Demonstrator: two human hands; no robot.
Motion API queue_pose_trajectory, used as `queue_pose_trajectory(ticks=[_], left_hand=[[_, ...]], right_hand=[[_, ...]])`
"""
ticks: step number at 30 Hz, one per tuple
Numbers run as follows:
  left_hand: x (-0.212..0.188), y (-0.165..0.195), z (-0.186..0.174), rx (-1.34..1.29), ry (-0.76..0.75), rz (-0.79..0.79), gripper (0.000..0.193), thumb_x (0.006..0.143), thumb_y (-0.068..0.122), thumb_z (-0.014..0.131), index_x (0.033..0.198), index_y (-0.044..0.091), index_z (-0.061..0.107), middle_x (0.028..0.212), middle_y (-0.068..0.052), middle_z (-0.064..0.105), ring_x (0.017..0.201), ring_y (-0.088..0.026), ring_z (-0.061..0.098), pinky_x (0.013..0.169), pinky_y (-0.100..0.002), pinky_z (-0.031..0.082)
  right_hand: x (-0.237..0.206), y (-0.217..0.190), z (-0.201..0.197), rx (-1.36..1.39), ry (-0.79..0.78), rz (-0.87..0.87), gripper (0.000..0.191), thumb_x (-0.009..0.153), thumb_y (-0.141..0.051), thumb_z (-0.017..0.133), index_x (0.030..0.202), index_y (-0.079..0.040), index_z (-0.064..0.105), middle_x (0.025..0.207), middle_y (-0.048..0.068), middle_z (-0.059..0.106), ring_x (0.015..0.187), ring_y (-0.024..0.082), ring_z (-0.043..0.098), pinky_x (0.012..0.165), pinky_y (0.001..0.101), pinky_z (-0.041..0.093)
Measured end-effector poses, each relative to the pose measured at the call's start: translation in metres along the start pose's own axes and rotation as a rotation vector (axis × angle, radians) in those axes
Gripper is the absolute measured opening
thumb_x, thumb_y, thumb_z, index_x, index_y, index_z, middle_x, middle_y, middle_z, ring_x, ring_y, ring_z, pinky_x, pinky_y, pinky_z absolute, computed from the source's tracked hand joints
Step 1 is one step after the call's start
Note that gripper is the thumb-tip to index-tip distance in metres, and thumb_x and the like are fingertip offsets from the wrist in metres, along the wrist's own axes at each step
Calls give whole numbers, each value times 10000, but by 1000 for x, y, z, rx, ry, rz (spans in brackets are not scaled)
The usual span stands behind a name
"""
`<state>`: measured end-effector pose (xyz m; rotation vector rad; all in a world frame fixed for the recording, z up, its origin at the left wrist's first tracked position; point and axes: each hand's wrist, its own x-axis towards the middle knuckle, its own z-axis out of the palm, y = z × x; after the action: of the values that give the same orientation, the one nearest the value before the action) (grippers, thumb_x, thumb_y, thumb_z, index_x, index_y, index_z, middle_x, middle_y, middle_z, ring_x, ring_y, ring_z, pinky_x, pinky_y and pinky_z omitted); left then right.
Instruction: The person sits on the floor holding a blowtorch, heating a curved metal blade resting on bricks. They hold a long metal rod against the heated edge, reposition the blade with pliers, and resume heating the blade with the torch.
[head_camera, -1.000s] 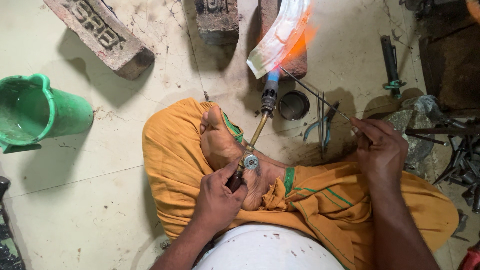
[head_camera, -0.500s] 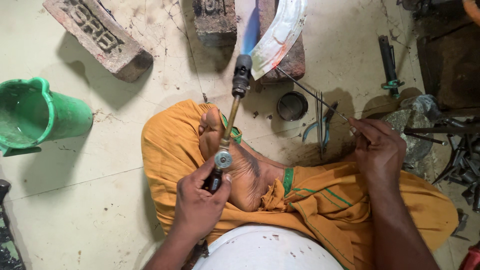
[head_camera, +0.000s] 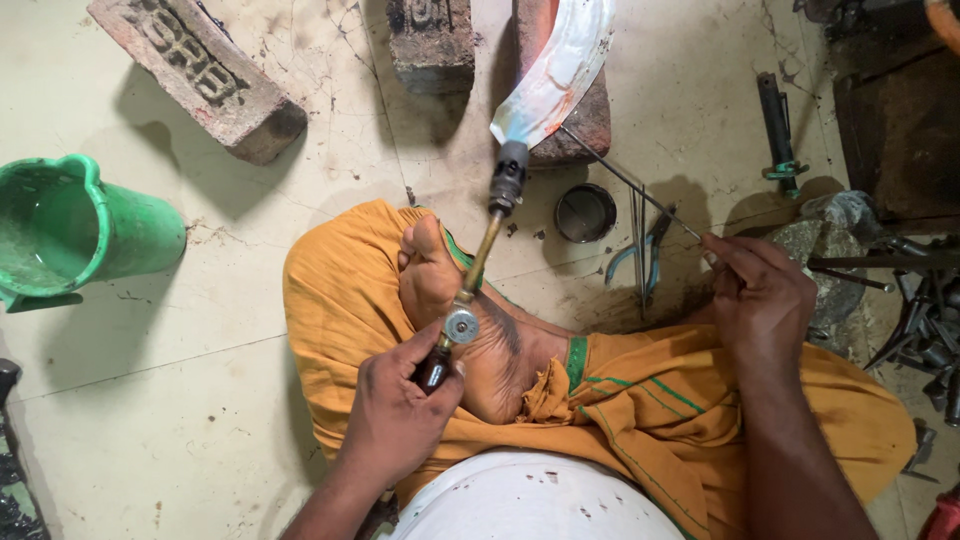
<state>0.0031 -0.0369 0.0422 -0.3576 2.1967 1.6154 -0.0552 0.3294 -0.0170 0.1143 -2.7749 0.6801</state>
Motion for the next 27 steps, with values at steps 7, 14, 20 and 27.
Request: queue_pose_trajectory(ticks=[7,14,20,27], left_hand=[[-4,10,2,85,-89,-120,487,809,107,669,1295,122,692,550,1,498,505,-67,434,508,-247,438],[-2,10,4,75,-115,-119,448,824,106,658,1271,91,696,549,-8,463,520,-71,405,507,-272,412],[-1,12,3,103,-121,-97,476,805,93,643,1276,119,703,528,-24,452,492,-88,409,502,-276,419],[0,13,3,83,-101,-59,512,802,84,637,1310,118,685,545,-15,488,503,-78,437,514,-269,449]], right_hand=[[-1,1,0,2,0,-27,375,890,151,630,1158,-61,784,1088,124,736,909,238,712,817,326,584],[2,1,3,9,17,-23,396,892,152,627,1185,-61,786,1115,130,734,952,244,724,816,329,587],[3,3,3,-14,15,-65,294,937,128,668,1136,-57,779,1064,113,743,921,235,727,797,311,584],[1,5,3,20,18,-24,342,905,143,646,1140,-64,784,1062,120,736,892,234,724,827,328,585]])
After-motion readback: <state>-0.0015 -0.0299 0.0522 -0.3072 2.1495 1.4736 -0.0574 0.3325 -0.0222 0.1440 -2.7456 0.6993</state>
